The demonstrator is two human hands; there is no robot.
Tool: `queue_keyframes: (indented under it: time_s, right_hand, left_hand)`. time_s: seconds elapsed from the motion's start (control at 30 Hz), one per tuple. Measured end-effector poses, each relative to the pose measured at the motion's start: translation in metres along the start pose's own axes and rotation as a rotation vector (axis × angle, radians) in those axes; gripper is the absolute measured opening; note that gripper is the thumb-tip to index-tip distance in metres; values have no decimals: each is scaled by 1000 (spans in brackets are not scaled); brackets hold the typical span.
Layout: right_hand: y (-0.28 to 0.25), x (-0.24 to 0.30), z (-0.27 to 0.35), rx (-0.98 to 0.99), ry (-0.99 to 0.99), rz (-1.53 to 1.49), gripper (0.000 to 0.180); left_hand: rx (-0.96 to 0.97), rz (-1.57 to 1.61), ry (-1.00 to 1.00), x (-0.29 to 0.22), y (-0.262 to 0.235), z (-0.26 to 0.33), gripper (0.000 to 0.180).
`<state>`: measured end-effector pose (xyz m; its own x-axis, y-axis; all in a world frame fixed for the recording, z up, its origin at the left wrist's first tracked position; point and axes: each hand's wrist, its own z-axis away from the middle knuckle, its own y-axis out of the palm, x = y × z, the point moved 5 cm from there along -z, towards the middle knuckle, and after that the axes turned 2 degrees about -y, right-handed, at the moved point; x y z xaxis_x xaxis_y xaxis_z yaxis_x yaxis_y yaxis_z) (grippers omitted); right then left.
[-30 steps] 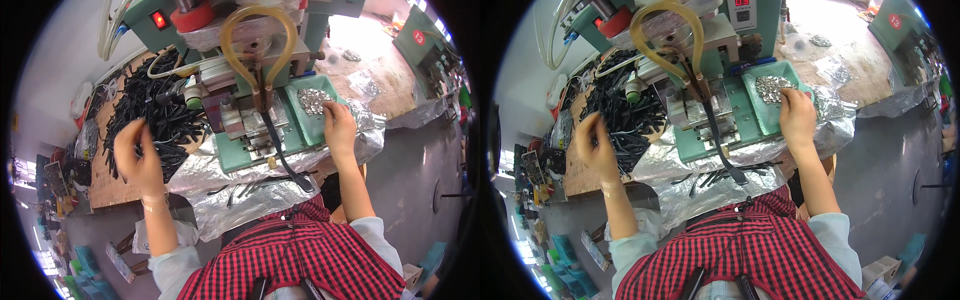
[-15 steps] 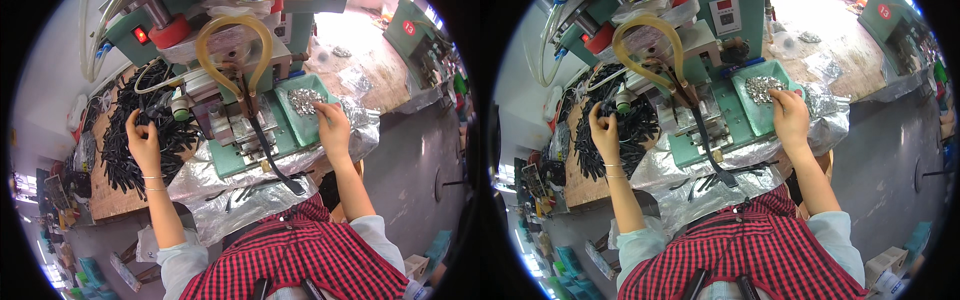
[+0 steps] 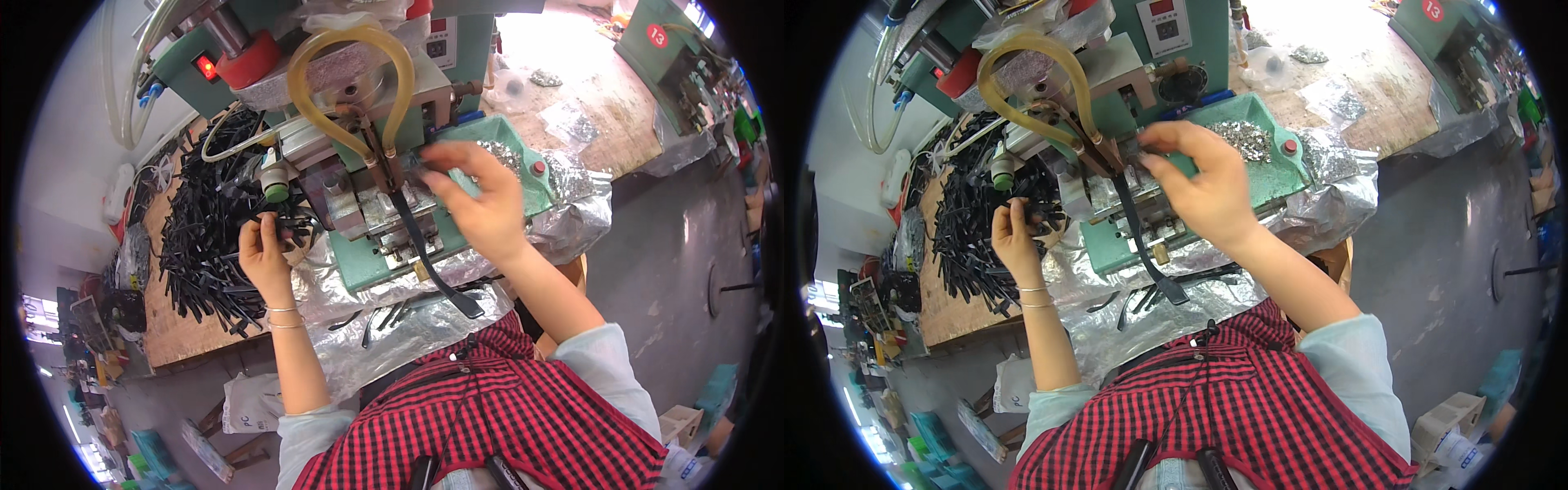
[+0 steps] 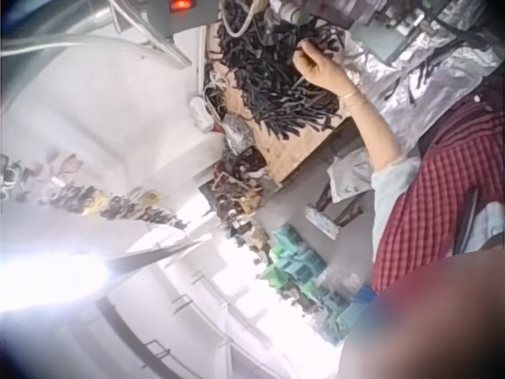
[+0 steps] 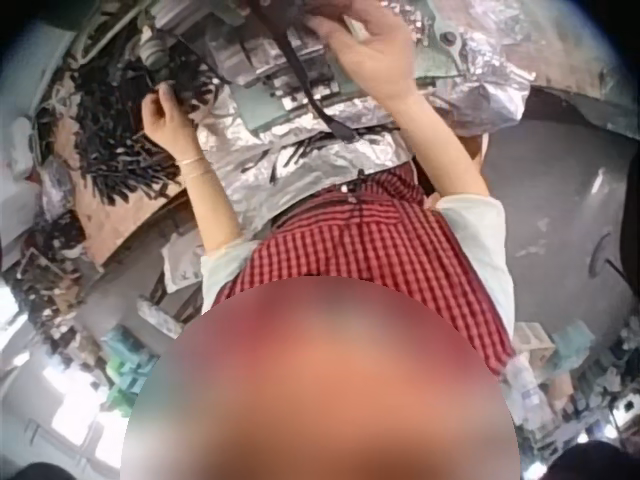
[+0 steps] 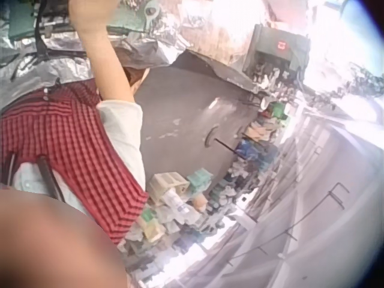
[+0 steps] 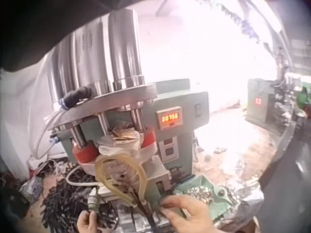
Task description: The person repeatedly picks black cable segments and small metal components, inserts them into a green press machine, and operates the lever to crimp the parts together. Finished assemblies are placed on the work surface while the person continues the cycle with additional components.
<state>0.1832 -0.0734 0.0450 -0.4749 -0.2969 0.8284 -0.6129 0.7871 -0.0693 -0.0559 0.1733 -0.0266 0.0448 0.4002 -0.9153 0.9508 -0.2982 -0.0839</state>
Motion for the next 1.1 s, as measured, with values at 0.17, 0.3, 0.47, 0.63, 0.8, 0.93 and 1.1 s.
queue_keyframes:
  time_s: [0.17,0.3,0.47,0.63,0.8,0.93,1.1]
  right_hand:
    - [29,-18,4,-79,183,-358,44]
    - [32,-6,3,-22,262,-446,50]
    - [30,38,8,30,338,-363,59]
    - [9,26,-2,242,209,-148,55]
    - [-80,-47,-13,-215,219,236,42]
    - [-111,-95,17,-319,248,421,36]
    - [-89,-74,35,-47,164,818,13]
  left_hand:
    - [-27,36,-7,5,6,19,21]
    - [-87,35,210,-69,21,23,15]
    - [34,-140,770,-159,42,60,8]
    - [402,-408,1105,-174,109,92,19]
    - [367,-355,1206,-152,122,92,20]
    - [344,-338,1203,-145,123,93,23]
    - [339,-342,1195,-141,123,94,23]
